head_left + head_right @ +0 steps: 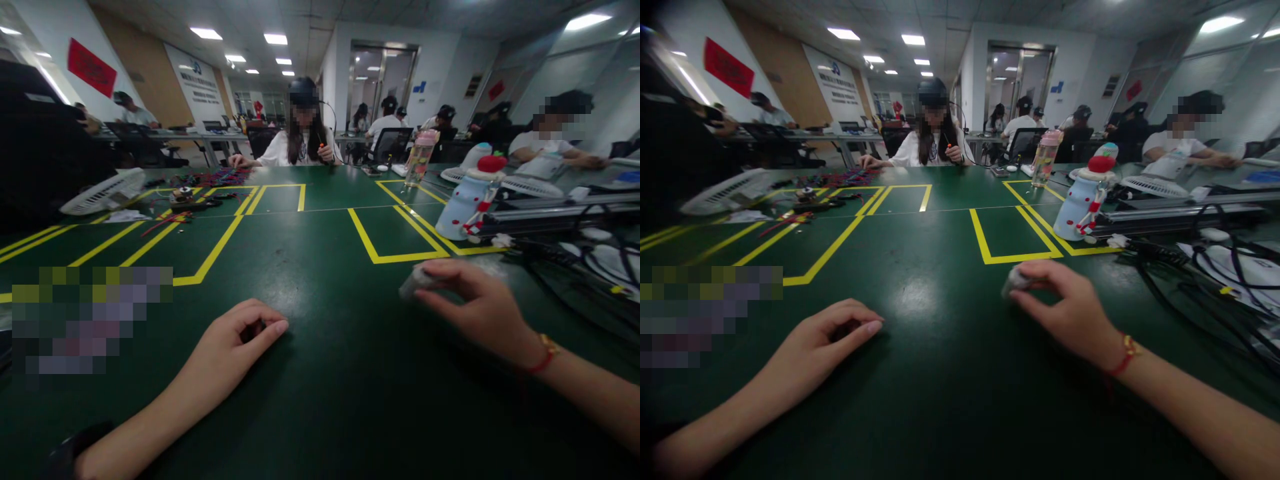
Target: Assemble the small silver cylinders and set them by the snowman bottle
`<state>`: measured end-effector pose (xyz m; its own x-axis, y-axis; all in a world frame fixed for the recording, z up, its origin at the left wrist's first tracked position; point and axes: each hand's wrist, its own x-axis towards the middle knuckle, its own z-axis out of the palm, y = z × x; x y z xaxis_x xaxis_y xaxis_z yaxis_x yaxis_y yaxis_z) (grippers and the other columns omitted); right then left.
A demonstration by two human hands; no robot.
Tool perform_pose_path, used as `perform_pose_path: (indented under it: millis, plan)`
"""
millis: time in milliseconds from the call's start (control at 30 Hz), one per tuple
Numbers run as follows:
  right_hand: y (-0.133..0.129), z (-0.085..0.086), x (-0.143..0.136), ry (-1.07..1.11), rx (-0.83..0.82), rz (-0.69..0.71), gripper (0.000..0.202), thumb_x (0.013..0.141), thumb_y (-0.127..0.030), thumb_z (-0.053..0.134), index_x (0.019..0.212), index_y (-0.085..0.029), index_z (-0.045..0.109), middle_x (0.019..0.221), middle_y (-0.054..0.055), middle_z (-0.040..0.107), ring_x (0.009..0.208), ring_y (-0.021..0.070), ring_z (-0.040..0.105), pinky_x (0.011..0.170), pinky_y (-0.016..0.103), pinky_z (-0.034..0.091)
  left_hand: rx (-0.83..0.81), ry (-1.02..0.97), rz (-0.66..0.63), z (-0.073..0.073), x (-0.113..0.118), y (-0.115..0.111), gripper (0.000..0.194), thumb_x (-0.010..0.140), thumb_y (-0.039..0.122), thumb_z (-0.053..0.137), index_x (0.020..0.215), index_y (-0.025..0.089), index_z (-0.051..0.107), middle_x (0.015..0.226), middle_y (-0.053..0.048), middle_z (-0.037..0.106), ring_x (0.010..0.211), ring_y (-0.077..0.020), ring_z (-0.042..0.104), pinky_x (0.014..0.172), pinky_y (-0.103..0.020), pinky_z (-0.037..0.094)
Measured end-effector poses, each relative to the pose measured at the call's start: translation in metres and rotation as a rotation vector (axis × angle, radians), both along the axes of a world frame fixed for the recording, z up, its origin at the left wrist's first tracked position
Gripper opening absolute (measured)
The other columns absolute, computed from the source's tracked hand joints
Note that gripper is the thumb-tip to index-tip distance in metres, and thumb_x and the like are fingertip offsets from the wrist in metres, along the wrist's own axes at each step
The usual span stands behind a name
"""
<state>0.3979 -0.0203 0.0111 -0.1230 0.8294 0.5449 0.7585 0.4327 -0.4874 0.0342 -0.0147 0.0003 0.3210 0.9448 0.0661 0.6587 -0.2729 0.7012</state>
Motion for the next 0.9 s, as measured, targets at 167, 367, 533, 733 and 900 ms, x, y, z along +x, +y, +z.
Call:
perform_pose_path:
  millis: [167,367,533,733,900]
  plan:
    - [-0.017,-0.010,-0.092,0.071,-0.104,0.519,0.029,0.081,-0.023,0.061,0.110,-0.022,0.056,0.115,0.005,0.062,0.106,0.0124,0.059,0.091,0.028,0.050,0.011,0.002,-0.005,-0.003,-0.005,0.001,0.024,0.088,0.044,0.055,0.091,0.024,0.067,0.089,-0.001,0.063,0.080,-0.0184,0.059,0.070,-0.030,0.045]
    - [-0.010,-0.019,-0.104,0.207,-0.278,0.499,0.048,0.078,-0.027,0.065,0.122,-0.025,0.046,0.115,0.004,0.060,0.103,0.0129,0.059,0.092,0.031,0.050,0.030,0.000,-0.003,0.002,0.005,0.000,0.024,0.088,0.044,0.057,0.101,0.026,0.066,0.091,-0.001,0.062,0.076,-0.0175,0.057,0.065,-0.029,0.046]
    - [-0.008,-0.025,-0.104,0.334,-0.414,0.504,0.065,0.073,-0.027,0.071,0.125,-0.024,0.033,0.111,0.004,0.060,0.101,0.0128,0.061,0.090,0.030,0.051,0.120,-0.068,-0.184,0.023,0.047,-0.004,0.023,0.089,0.037,0.056,0.108,0.032,0.068,0.101,-0.003,0.061,0.090,-0.0195,0.057,0.078,-0.032,0.048]
    - [-0.009,-0.020,-0.102,0.281,-0.406,0.443,0.054,0.072,-0.027,0.070,0.118,-0.024,0.042,0.105,0.002,0.062,0.093,0.0115,0.061,0.082,0.027,0.051,0.186,-0.126,-0.089,0.033,0.057,0.000,0.017,0.085,0.039,0.061,0.090,0.031,0.075,0.088,-0.001,0.059,0.083,-0.0188,0.057,0.072,-0.030,0.046]
    - [-0.010,-0.015,-0.097,0.198,-0.391,0.384,0.035,0.074,-0.027,0.066,0.107,-0.022,0.053,0.098,0.001,0.062,0.084,0.0113,0.060,0.074,0.026,0.050,0.088,-0.032,-0.097,0.014,0.043,0.005,0.014,0.081,0.040,0.066,0.087,0.032,0.077,0.084,0.000,0.059,0.081,-0.0190,0.058,0.070,-0.031,0.045]
